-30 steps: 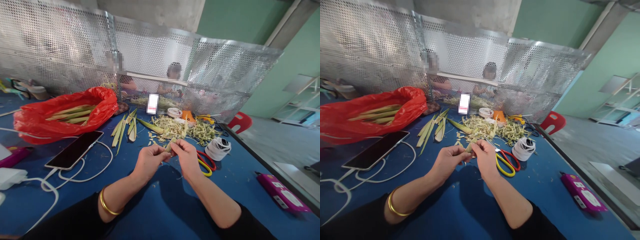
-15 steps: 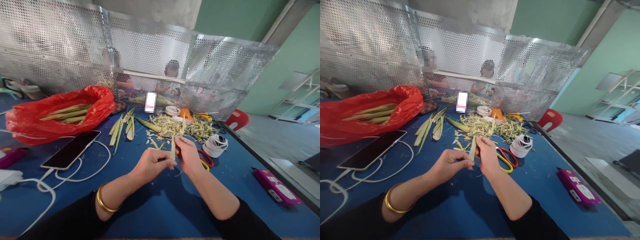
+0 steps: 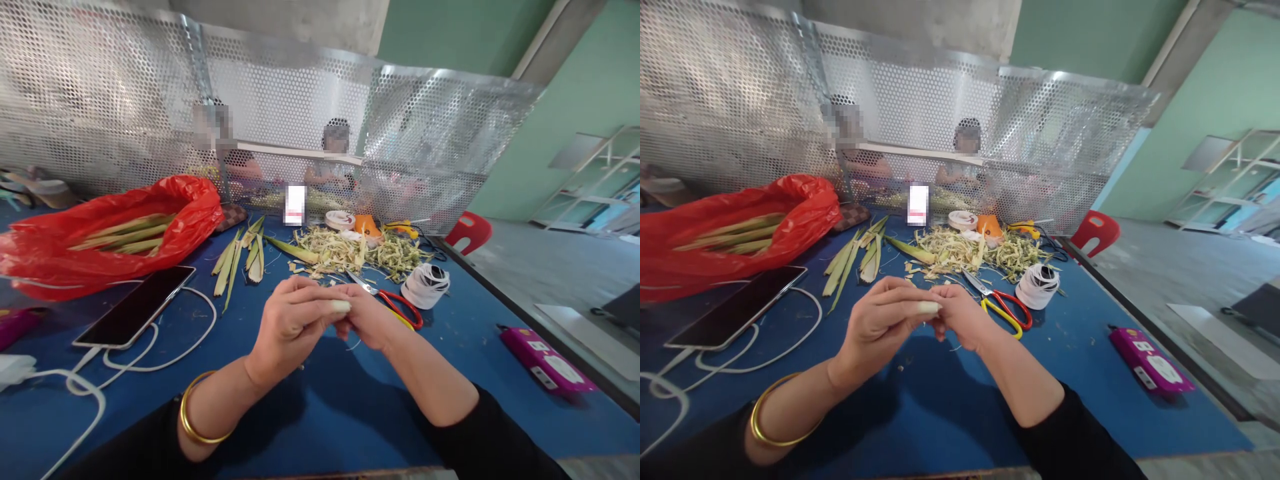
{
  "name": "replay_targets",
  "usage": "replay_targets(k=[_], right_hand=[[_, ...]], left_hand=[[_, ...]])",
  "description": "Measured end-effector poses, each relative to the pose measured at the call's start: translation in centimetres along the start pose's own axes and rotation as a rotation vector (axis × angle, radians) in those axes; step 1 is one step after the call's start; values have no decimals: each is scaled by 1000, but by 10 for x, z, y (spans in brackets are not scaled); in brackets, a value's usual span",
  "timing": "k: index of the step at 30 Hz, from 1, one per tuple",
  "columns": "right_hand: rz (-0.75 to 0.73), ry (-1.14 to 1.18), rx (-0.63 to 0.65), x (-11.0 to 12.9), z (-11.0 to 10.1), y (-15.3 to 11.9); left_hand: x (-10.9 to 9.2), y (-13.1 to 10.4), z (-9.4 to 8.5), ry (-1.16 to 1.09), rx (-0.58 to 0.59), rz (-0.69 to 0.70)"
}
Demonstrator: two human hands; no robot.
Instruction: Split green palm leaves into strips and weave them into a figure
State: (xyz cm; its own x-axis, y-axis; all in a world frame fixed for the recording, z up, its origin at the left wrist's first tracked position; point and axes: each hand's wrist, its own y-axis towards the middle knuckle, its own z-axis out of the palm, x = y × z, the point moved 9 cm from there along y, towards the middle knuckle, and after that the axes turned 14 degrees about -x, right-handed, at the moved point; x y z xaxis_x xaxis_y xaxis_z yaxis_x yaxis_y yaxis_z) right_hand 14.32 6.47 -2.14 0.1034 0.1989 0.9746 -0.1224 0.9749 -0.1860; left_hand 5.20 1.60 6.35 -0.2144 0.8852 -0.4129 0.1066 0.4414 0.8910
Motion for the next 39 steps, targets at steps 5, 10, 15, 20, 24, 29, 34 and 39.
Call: replay_targets(k=[5,10,15,20,24,29,34,39], right_hand=[[52,38,12,-6,7,-2],[-129,-38,-79,1,6,0],[-825,-526,-341,47,-5,-24],[-1383,-1023,-229,57,27,-54],[-1515,-1037,-213,58,32,-61],[-1488,-987,-252,62,26,-63],[-1394,-888,-363,69,16,-62],[-1400,-878,-467,75,8,-64]], left_hand=[[54,-13,-4,-206,-164,-624],[85,-34,-7,-325,-351,-1025],[101,-50,3,-493,-368,-1273],[103,-59,10,-517,-306,-1358],[98,-57,13,-504,-229,-1322],[86,-45,17,-388,-116,-1129],[75,-41,28,-357,67,-1058],[68,-46,38,-529,141,-1147]])
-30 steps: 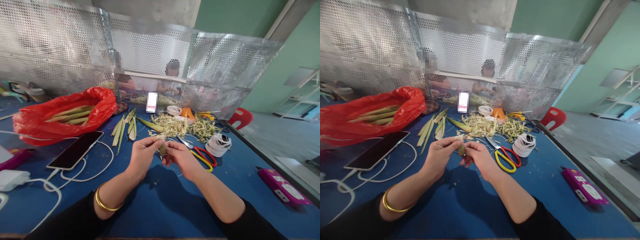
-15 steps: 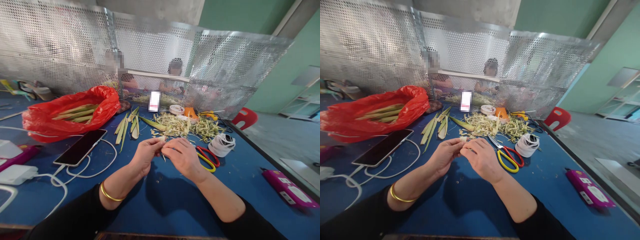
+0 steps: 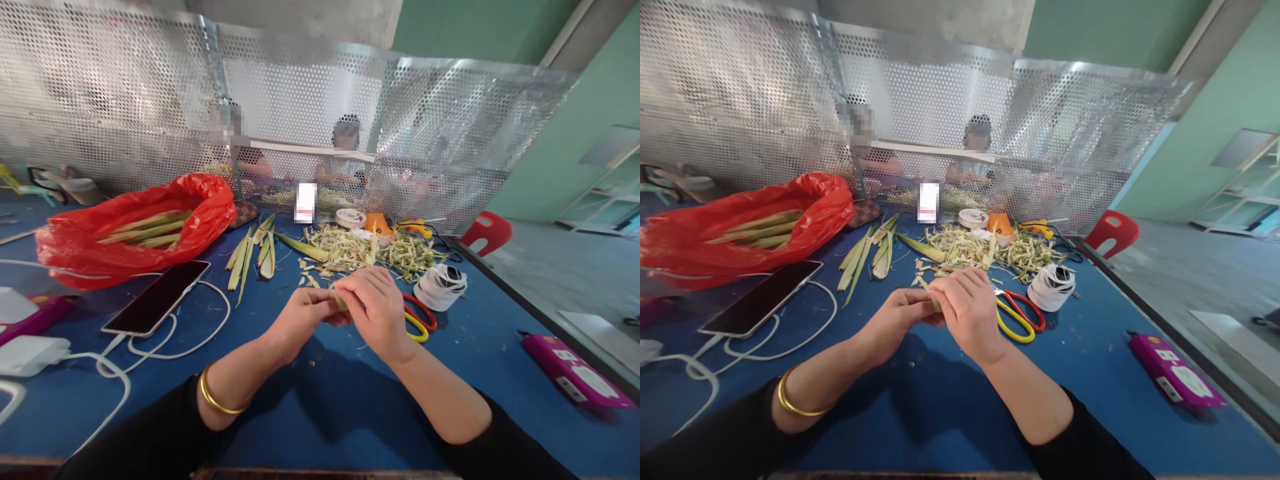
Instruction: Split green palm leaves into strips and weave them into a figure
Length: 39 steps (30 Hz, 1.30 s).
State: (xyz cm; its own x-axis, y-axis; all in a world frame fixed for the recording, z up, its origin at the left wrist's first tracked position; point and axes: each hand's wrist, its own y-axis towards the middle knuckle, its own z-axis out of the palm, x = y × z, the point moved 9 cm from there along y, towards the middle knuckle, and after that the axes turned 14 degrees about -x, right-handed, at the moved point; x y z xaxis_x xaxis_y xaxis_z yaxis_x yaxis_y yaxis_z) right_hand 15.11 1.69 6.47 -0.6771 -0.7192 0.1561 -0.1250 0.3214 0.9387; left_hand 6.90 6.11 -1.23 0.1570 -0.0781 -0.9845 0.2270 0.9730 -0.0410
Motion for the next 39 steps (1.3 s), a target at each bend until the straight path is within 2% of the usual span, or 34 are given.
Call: replay_targets(k=[2,4,10,13,17,22,29,35,39], right_hand=[[21,-18,0,-4,0,0],[104,-8,7,-12,2,-2],[631,195,88,-47,18,-21],[816,284,74,-57,22,-28],[1044,450,68,-65,30,-38],[1045,560,149,-54,38,-38],[1080,499,100,-61,39,-46],[1162,602,137,-54,46,-50],[1233,641,50,-56,44,-53]], left_hand=[[1,-2,4,-82,33,-27],[2,-3,3,-96,16,-20],[1,-3,-2,26,-49,44],[1,-1,-1,97,-44,90],[-6,2,-4,243,-75,234],[-9,3,-11,324,-144,318],[-9,2,-11,400,-154,312],[-6,5,-17,397,-188,329],[-3,4,-14,395,-170,295]])
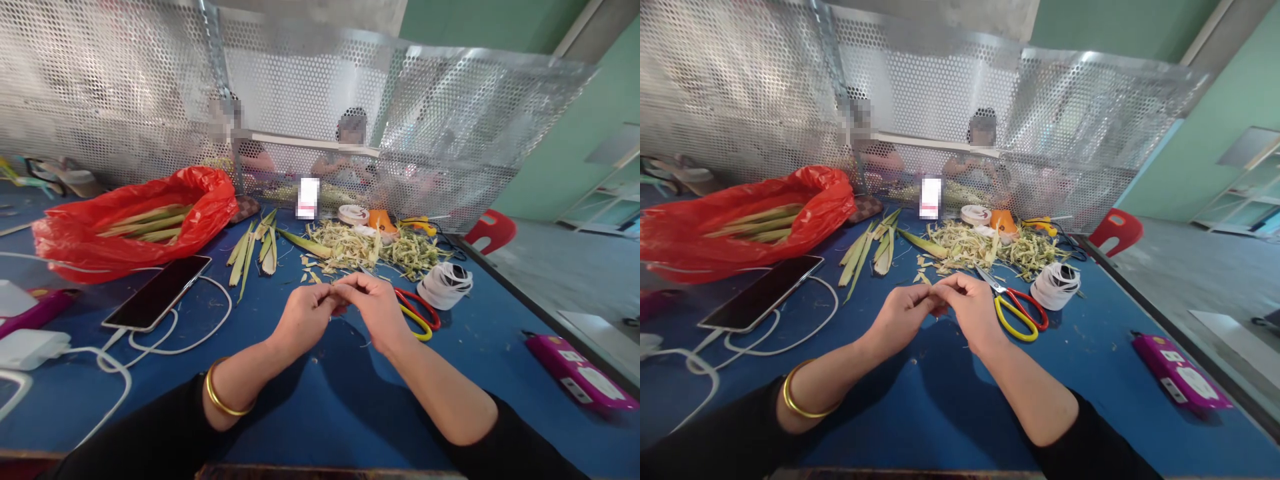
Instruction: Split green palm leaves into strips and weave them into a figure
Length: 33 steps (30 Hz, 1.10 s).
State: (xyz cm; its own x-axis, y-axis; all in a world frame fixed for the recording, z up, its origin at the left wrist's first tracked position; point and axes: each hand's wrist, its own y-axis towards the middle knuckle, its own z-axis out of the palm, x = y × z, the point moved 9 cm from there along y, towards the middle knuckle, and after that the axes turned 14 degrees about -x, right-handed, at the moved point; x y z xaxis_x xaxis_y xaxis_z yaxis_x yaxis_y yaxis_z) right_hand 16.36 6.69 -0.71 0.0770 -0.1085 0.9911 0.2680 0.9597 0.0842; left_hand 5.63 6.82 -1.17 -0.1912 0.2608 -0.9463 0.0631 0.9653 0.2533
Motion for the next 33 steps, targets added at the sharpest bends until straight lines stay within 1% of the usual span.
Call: replay_targets(k=[2,4,8,10,12,18,20,22,25,27,29,31,32,33], right_hand=[[26,74,-31,-2,-2,0],[83,151,-52,-7,-3,-1],[209,254,-42,-18,0,-4],[224,272,-43,-19,0,-3],[193,258,-43,-16,-1,-2],[33,168,-24,-1,-3,2],[-12,128,-26,3,-5,2],[-63,94,-19,9,-7,2],[-159,-26,17,18,-5,2],[-298,-168,49,28,-3,1],[-521,-316,69,42,1,-5],[-737,-434,52,54,3,-13],[-798,-465,39,57,3,-15],[-819,-475,26,58,2,-16]], left_hand=[[-5,-2,1,-4,14,22],[-11,-3,2,5,29,74],[-19,-4,0,94,16,179],[-19,-3,0,114,11,188],[-14,-1,1,81,18,142],[2,2,5,-210,67,-158],[5,2,3,-270,47,-240],[8,2,-1,-300,-2,-301],[10,3,-5,-347,-47,-341],[12,4,-7,-387,-71,-352],[14,4,-10,-416,-103,-359],[15,4,-12,-424,-120,-354],[15,4,-11,-422,-115,-349],[14,3,-10,-419,-100,-343]])
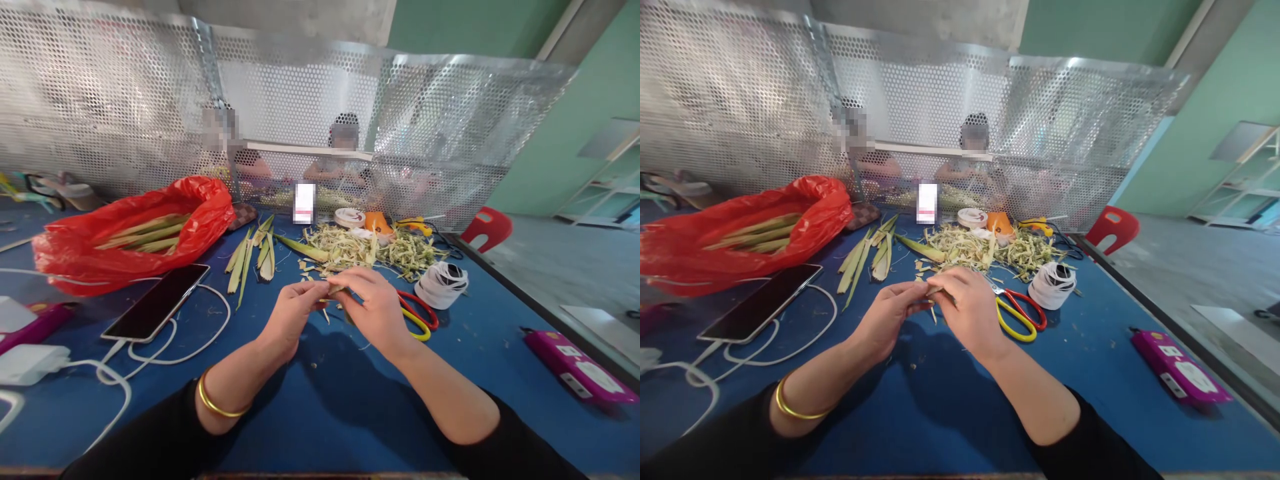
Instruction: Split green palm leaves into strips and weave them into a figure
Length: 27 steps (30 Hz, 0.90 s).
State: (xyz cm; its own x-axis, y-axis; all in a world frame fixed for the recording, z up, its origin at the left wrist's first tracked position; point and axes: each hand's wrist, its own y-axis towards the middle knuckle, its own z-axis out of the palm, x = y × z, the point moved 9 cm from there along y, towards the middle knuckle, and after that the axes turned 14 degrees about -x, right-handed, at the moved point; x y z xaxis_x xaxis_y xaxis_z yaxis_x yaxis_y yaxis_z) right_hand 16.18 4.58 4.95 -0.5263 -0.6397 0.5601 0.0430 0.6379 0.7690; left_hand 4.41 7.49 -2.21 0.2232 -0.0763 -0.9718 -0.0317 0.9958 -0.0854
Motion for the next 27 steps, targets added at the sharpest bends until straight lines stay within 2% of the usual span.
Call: replay_targets(k=[2,6,9,11,13,16,20,27], right_hand=[[72,29,-50,-6,-4,0],[470,259,-149,-36,-3,-9],[748,512,-135,-49,15,-24],[866,595,-108,-52,24,-32],[946,615,-88,-54,28,-37],[952,605,-105,-57,23,-35],[842,514,-254,-60,4,-25],[854,511,-422,-70,-10,-21]], left_hand=[[-1,-2,3,0,19,3],[2,-6,8,-24,20,-37],[12,-13,21,2,137,-126],[17,-17,27,9,198,-150],[19,-18,28,13,212,-153],[22,-17,26,62,201,-172],[23,-18,28,158,245,-178],[18,-22,31,297,280,-118]])
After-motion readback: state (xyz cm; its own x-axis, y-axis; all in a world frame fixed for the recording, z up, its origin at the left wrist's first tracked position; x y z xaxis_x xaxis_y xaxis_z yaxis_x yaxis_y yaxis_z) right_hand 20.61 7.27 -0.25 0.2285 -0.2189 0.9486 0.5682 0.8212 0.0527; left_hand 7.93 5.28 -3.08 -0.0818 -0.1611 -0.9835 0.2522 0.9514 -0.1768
